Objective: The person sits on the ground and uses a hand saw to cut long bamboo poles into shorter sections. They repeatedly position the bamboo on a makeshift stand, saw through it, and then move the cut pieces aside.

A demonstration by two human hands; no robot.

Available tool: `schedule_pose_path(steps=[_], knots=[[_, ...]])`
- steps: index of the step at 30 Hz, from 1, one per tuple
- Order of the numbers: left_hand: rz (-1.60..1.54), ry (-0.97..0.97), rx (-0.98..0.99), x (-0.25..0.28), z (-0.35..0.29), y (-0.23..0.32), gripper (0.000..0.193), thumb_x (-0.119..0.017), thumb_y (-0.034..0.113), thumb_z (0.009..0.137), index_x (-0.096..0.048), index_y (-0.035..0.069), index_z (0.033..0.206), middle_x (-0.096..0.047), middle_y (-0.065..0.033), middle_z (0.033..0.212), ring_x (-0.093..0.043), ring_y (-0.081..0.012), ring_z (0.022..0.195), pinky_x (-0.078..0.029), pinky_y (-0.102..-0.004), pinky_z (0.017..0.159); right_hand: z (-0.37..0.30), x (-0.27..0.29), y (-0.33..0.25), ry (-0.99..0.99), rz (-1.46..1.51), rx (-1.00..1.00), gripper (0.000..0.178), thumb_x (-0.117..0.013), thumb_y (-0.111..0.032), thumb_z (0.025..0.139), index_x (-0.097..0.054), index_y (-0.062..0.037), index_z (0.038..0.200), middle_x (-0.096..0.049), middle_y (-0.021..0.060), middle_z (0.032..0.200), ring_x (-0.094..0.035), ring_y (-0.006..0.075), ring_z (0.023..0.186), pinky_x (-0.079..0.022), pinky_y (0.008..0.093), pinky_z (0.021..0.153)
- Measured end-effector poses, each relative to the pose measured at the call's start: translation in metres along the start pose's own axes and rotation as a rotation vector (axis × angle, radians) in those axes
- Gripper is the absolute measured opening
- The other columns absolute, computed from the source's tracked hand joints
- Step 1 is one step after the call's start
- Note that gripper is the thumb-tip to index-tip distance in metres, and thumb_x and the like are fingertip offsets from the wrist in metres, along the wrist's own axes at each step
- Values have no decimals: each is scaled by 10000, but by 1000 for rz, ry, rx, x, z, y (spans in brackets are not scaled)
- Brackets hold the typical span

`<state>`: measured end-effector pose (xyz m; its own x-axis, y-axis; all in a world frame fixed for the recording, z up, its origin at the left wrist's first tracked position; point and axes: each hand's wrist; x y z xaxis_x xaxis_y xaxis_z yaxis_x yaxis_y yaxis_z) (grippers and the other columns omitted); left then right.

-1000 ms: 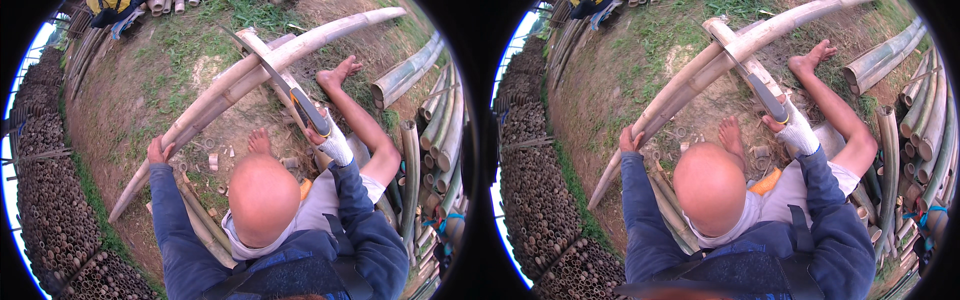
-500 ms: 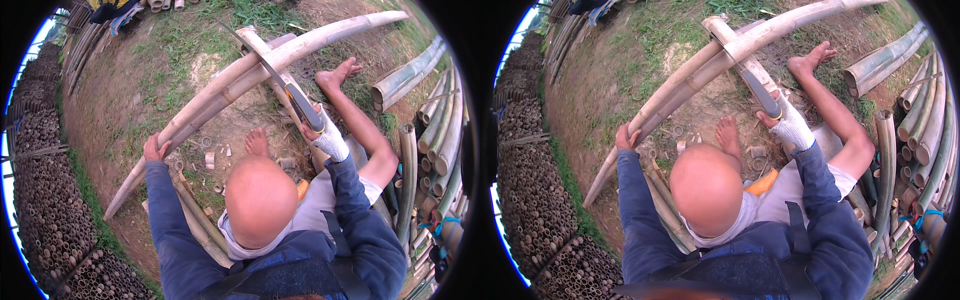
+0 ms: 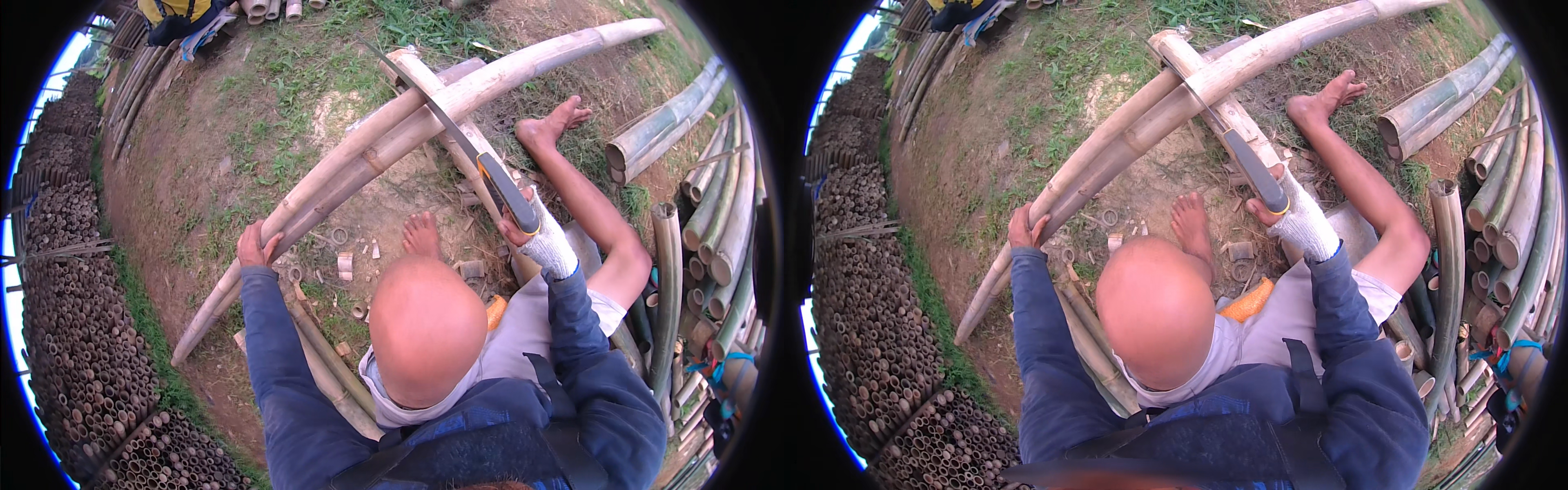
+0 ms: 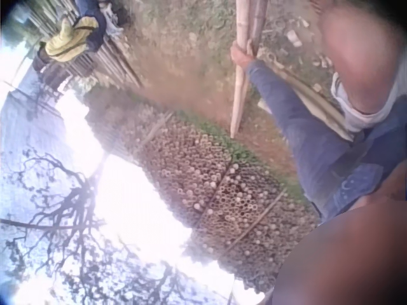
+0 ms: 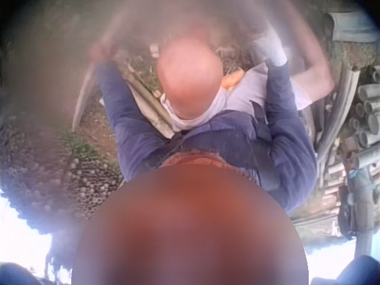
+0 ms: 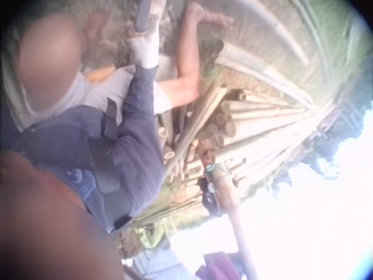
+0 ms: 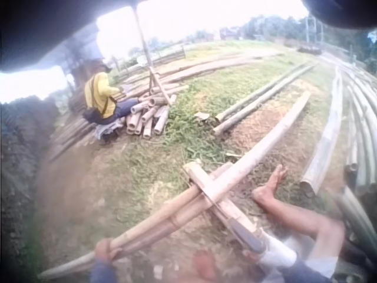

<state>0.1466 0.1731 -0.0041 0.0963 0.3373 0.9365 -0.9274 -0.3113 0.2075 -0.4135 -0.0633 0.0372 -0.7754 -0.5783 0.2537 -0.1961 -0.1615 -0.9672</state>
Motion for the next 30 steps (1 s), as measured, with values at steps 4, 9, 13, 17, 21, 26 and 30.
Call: schedule_pose_path(steps=[4, 9, 13, 17, 21, 26, 30], knots=[[-15, -8, -32, -5, 1, -3, 576, -862, 412, 830, -684, 56, 1245, -689, -148, 1128, -668, -384, 1065, -515, -480, 964, 9, -3, 0, 65, 118, -103, 403, -818, -157, 932, -555, -68, 1224, -570, -4, 1001, -546, 122, 938, -496, 304, 870], [5, -7, -67, 6, 0, 0, 588, -862, 401, 822, -681, 58, 1265, -665, -149, 1117, -641, -398, 1054, -513, -488, 932, 22, -11, -3, 66, 192, -81, 396, -801, -98, 946, -557, -77, 1258, -570, -54, 1036, -556, 71, 954, -511, 279, 848], [54, -157, -134, 12, -47, 6, 673, -865, 415, 805, -636, 110, 1360, -631, -136, 1090, -619, -388, 1030, -511, -488, 897, 16, -1, -4, 129, 352, -161, 416, -771, -42, 957, -549, -55, 1309, -602, -41, 1100, -569, 61, 1043, -495, 252, 942], [137, -304, -146, 3, -107, 9, 700, -836, 478, 824, -618, 154, 1405, -616, -135, 1093, -616, -370, 1014, -526, -480, 887, 5, 7, -4, 85, 176, -33, 411, -731, 10, 950, -526, -61, 1299, -583, -40, 1087, -560, 60, 1018, -481, 248, 933], [167, -267, -92, 1, -117, 27, 732, -861, 540, 776, -663, 166, 1375, -647, -120, 1174, -635, -358, 1054, -545, -473, 912, -6, 4, -5, 146, 287, -26, 390, -743, 0, 940, -519, -71, 1251, -581, -35, 1060, -549, 61, 977, -481, 255, 886], [-49, 59, -212, -26, -22, 121, 678, -922, 444, 751, -700, 155, 1322, -650, -108, 1267, -641, -348, 1160, -529, -483, 1000, -14, -7, -11, 138, 122, -185, 354, -783, -73, 942, -555, -53, 1212, -595, -13, 1021, -556, 83, 917, -494, 268, 831], [-160, 74, -320, -71, 94, 225, 915, -938, 481, 716, -552, 200, 1497, -597, -129, 1379, -572, -346, 1290, -481, -484, 1103, -17, -26, -17, 241, 243, -173, 388, -808, -101, 943, -578, -65, 1253, -620, -3, 1035, -590, 98, 908, -519, 279, 803]])
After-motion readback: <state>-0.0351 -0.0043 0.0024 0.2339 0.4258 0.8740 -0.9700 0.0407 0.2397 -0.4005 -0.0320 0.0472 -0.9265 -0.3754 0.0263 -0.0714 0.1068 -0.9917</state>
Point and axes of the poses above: each hand's wrist, its own z-axis towards the middle knuckle, its own x-axis out of the back of the hand, y = z × x
